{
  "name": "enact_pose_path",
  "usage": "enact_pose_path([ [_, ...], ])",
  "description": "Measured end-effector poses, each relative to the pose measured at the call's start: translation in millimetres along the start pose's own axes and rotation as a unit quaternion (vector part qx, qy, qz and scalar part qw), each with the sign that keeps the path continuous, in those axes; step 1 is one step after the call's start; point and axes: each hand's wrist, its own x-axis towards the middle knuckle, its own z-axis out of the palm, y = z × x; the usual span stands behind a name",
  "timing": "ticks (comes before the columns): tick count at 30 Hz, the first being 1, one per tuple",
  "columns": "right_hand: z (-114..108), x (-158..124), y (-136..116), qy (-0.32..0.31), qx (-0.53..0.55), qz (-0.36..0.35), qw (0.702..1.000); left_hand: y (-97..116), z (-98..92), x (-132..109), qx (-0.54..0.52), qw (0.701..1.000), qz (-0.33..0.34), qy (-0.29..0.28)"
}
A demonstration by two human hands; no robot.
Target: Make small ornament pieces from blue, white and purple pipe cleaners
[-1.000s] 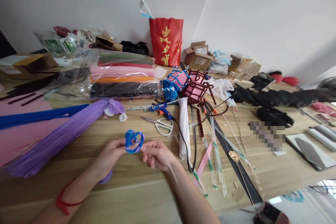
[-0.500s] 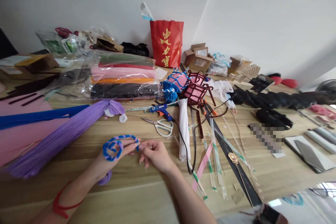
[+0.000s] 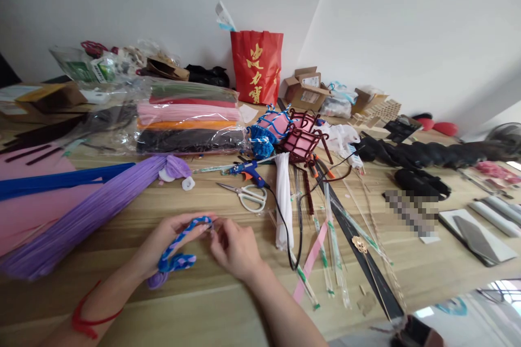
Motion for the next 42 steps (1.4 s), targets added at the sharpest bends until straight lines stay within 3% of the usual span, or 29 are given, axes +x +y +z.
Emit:
enact_pose_path([
  [6,1,-2,1,0.003,-0.026,-0.02,0.999,2,-4.0,-1,-0.04,0.999,-0.022,0.003],
  [12,-2,-1,0,0.015,0.033,0.029,0.999,11,-5.0,-2,-0.103,0.99,-0.086,0.029],
  [17,-1,0,0,0.005,0.084,0.027,0.996,5,-2.4,0,-0.128,0.989,-0.068,0.009],
  [24,4,-2,5,0.001,0.059,0.028,0.998,-3,1.9,2,-0.141,0.987,-0.073,-0.012],
  [34,6,0,4,-0.023,0.196,0.103,0.975,-12,-0.7,5,-0.026,1.0,-0.011,-0.012],
  [42,4,3,6,-0.013,0.225,0.131,0.966,-6,3.4,2,-0.006,0.999,-0.006,-0.038],
])
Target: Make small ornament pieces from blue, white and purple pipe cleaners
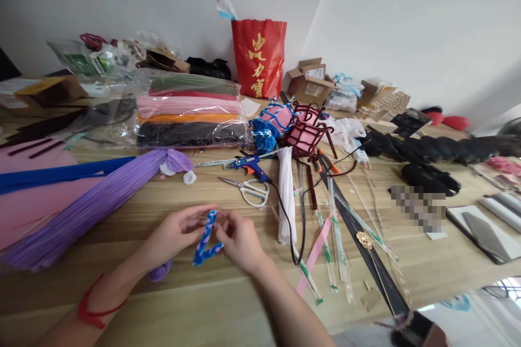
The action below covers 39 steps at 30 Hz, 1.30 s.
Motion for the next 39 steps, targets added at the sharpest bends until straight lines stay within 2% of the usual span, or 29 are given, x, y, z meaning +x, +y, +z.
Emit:
enact_pose_path([
  [8,-1,0,-3,-0.02,0.045,0.023,0.999,-2,-4.0,0,0.017,1.0,0.009,0.007],
  [13,-2,-2,-7,0.006,0.038,-0.019,0.999,0,-7.5,-1,-0.024,0.999,-0.015,0.03],
  [16,-1,-4,-9,-0.002,0.037,-0.039,0.999,-1,-7.2,-1,-0.031,0.999,-0.026,0.028],
  [23,2,0,-4,-0.001,0.038,-0.003,0.999,-5,-4.3,2,0.006,0.999,-0.016,0.046],
  [28,3,0,-4,0.002,0.098,0.002,0.995,-5,-5.1,2,-0.034,0.997,-0.065,0.01],
  [34,2,2,-4,-0.028,0.208,0.045,0.977,0,-9.8,0,-0.024,0.997,-0.065,-0.026],
  [39,0,3,-4,-0.116,0.335,0.102,0.93,12,-9.9,-3,0.053,0.998,0.008,-0.017],
])
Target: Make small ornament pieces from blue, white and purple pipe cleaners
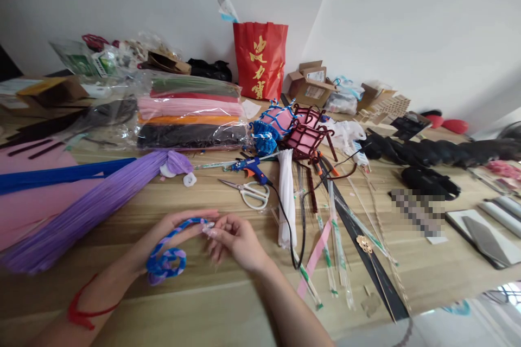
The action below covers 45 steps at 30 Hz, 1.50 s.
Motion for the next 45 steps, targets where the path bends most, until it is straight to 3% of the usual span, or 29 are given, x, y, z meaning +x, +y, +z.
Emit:
enact_pose_path([
  [5,-3,-1,0,-0.052,0.114,0.063,0.99,-2,-3.9,2,0.035,0.999,0.041,-0.002],
  [9,-7,-2,0,-0.088,0.168,0.084,0.978,-15,-6.1,6,0.089,0.992,0.081,0.047],
  [13,-6,-3,-2,-0.1,0.201,0.095,0.97,-15,-3.8,4,0.157,0.97,0.168,0.079],
  [15,-5,-4,-2,-0.095,0.219,0.104,0.965,-12,-1.8,1,0.181,0.956,0.217,0.077],
  [24,-8,0,5,0.009,0.226,0.122,0.966,-15,5.4,2,0.249,0.893,0.337,0.162],
  [31,-12,-2,-2,0.001,0.197,0.136,0.971,-18,7.2,1,0.247,0.897,0.338,0.14],
  [45,-21,-2,-7,-0.086,0.171,0.133,0.972,-17,0.4,2,0.267,0.897,0.347,0.063],
])
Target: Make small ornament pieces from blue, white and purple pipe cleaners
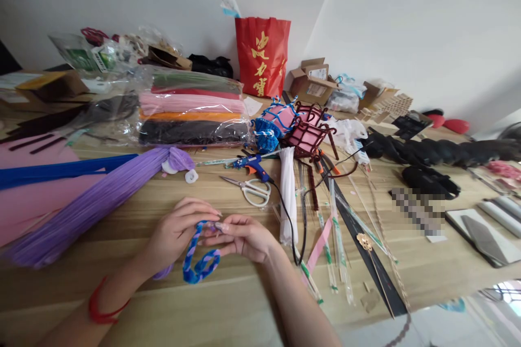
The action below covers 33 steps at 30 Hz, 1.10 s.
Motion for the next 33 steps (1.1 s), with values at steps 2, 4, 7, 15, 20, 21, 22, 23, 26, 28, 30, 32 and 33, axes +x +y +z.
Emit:
enact_pose_path([
  [2,0,1,2,-0.002,-0.001,0.005,1.0,3,0.4,0,-0.034,0.999,-0.021,-0.011],
  [4,0,3,4,0.006,-0.002,0.009,1.0,6,1.5,0,-0.07,0.996,-0.057,-0.02],
  [7,2,5,6,0.034,0.009,-0.004,0.999,12,3.8,2,-0.117,0.986,-0.117,-0.016],
  [15,9,5,7,0.024,0.015,0.028,0.999,16,7.0,4,-0.217,0.943,-0.249,-0.031],
  [20,5,7,10,0.013,0.014,0.043,0.999,18,10.4,5,-0.296,0.896,-0.327,-0.046],
  [21,4,8,10,0.007,0.015,0.042,0.999,19,11.4,5,-0.308,0.889,-0.337,-0.045],
  [22,4,8,10,0.001,0.016,0.042,0.999,21,12.4,6,-0.316,0.884,-0.343,-0.041],
  [23,4,7,10,-0.003,0.015,0.042,0.999,22,13.0,6,-0.321,0.88,-0.347,-0.039],
  [26,5,6,10,0.009,0.011,0.046,0.999,26,12.9,8,-0.316,0.878,-0.356,-0.043],
  [28,7,4,10,0.03,0.003,0.042,0.999,26,12.0,9,-0.299,0.879,-0.368,-0.044],
  [30,10,4,10,0.045,-0.017,0.032,0.998,23,11.8,8,-0.27,0.889,-0.368,-0.032],
  [32,12,5,10,0.053,-0.055,0.018,0.997,18,12.8,7,-0.239,0.905,-0.352,-0.023],
  [33,13,6,10,0.059,-0.081,0.006,0.995,16,13.5,6,-0.226,0.911,-0.344,-0.024],
])
